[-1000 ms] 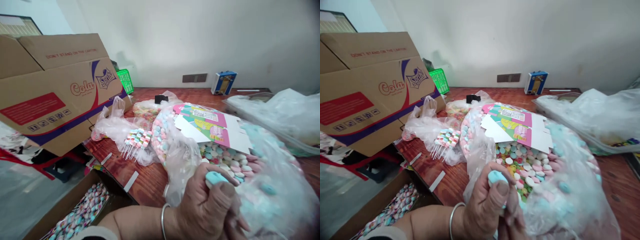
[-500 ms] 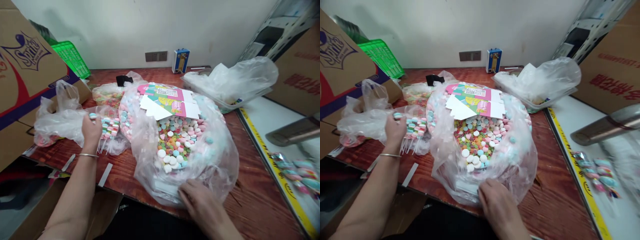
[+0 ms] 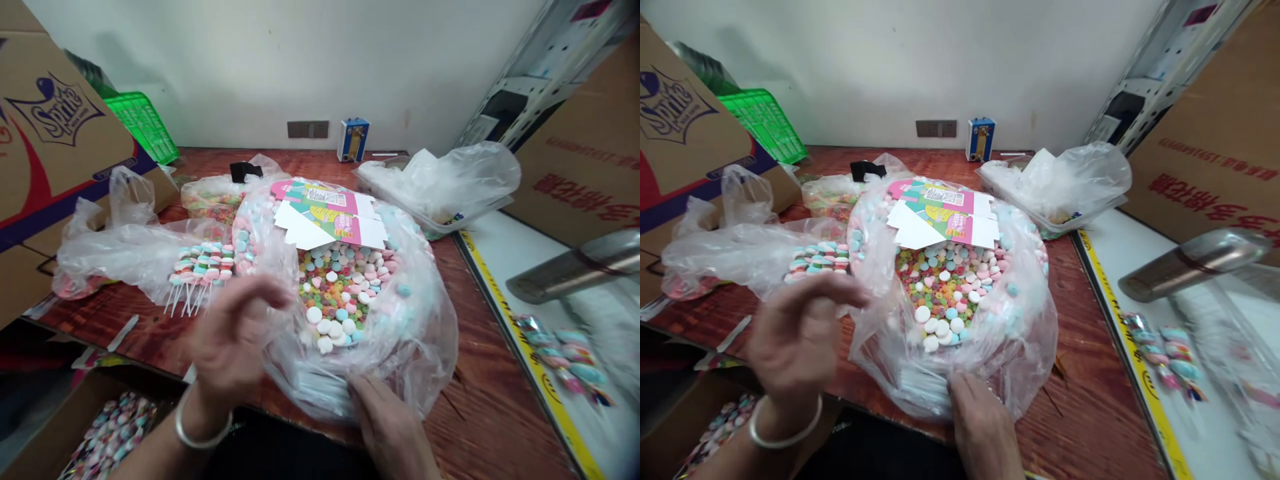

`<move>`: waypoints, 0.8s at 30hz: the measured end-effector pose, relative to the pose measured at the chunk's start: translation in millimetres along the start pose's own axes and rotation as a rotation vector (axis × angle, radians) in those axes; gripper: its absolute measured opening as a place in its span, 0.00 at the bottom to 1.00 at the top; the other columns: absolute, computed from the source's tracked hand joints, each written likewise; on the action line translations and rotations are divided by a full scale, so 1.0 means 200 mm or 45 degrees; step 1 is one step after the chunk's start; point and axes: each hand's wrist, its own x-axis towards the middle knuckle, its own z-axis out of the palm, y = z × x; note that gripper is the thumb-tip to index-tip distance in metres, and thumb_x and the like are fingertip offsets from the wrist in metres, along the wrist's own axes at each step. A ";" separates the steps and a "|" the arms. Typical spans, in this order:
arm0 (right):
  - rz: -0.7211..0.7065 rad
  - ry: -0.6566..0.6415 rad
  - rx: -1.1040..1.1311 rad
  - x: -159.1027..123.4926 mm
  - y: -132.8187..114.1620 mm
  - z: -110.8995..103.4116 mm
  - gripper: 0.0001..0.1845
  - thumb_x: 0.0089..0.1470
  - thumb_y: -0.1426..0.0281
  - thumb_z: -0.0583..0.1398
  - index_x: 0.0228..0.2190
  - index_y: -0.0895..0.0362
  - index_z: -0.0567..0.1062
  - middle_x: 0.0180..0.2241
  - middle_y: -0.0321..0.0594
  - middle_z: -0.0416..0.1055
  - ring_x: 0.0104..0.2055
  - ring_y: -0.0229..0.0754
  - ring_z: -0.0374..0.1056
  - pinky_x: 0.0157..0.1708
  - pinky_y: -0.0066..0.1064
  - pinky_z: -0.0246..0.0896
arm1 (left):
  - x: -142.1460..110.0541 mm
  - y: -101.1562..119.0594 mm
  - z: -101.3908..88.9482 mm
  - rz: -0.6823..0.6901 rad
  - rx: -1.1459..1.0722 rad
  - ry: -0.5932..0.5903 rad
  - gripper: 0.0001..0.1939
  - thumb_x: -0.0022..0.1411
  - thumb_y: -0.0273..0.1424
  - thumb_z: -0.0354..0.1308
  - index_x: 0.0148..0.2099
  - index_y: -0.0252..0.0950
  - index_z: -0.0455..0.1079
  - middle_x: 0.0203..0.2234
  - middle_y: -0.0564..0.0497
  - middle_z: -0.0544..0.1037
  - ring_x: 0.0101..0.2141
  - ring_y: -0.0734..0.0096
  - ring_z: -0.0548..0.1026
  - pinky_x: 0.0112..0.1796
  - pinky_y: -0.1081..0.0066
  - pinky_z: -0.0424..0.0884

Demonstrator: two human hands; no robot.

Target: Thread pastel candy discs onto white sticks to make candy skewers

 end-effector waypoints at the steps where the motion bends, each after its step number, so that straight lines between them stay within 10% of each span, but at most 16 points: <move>1: -0.013 0.050 0.008 0.00 0.00 -0.01 0.13 0.61 0.76 0.49 0.41 0.57 0.72 0.36 0.41 0.76 0.36 0.38 0.73 0.36 0.27 0.65 | -0.05 0.05 0.08 -0.060 -0.131 -0.264 0.15 0.65 0.27 0.51 0.52 0.40 0.69 0.39 0.49 0.78 0.38 0.66 0.77 0.41 0.64 0.75; 4: -0.007 0.138 0.012 -0.02 0.02 -0.05 0.12 0.61 0.74 0.50 0.43 0.57 0.71 0.40 0.42 0.76 0.41 0.40 0.74 0.41 0.28 0.66 | -0.16 0.01 0.28 -0.251 -0.175 -0.641 0.16 0.66 0.25 0.49 0.52 0.39 0.71 0.45 0.46 0.77 0.46 0.64 0.75 0.48 0.63 0.71; 7: 0.253 0.166 0.087 -0.05 0.05 -0.13 0.10 0.61 0.70 0.52 0.42 0.56 0.70 0.36 0.40 0.76 0.36 0.40 0.74 0.37 0.27 0.67 | -0.19 -0.17 0.36 -0.231 0.080 -0.653 0.16 0.65 0.22 0.48 0.49 0.36 0.73 0.44 0.45 0.77 0.47 0.64 0.73 0.51 0.60 0.69; 11: 0.712 0.235 0.343 0.04 0.08 -0.23 0.11 0.60 0.62 0.54 0.39 0.55 0.72 0.33 0.39 0.75 0.32 0.40 0.72 0.32 0.27 0.67 | -0.19 -0.31 0.29 -0.115 0.405 -0.738 0.19 0.61 0.18 0.47 0.50 0.36 0.71 0.44 0.45 0.76 0.49 0.64 0.71 0.51 0.58 0.68; 16: 0.793 0.185 0.870 0.29 0.05 -0.15 0.17 0.62 0.59 0.50 0.42 0.57 0.70 0.34 0.41 0.75 0.30 0.38 0.70 0.31 0.29 0.66 | -0.25 -0.30 0.20 -0.040 0.479 -0.817 0.14 0.64 0.21 0.50 0.49 0.36 0.70 0.45 0.44 0.75 0.48 0.63 0.71 0.51 0.58 0.69; 24: 1.030 -0.005 0.312 0.14 0.17 -0.04 0.10 0.56 0.63 0.51 0.29 0.53 0.68 0.16 0.34 0.64 0.18 0.41 0.61 0.20 0.30 0.49 | -0.35 -0.31 0.10 -0.159 0.539 -0.845 0.13 0.63 0.22 0.53 0.49 0.36 0.68 0.41 0.46 0.74 0.44 0.64 0.71 0.47 0.62 0.70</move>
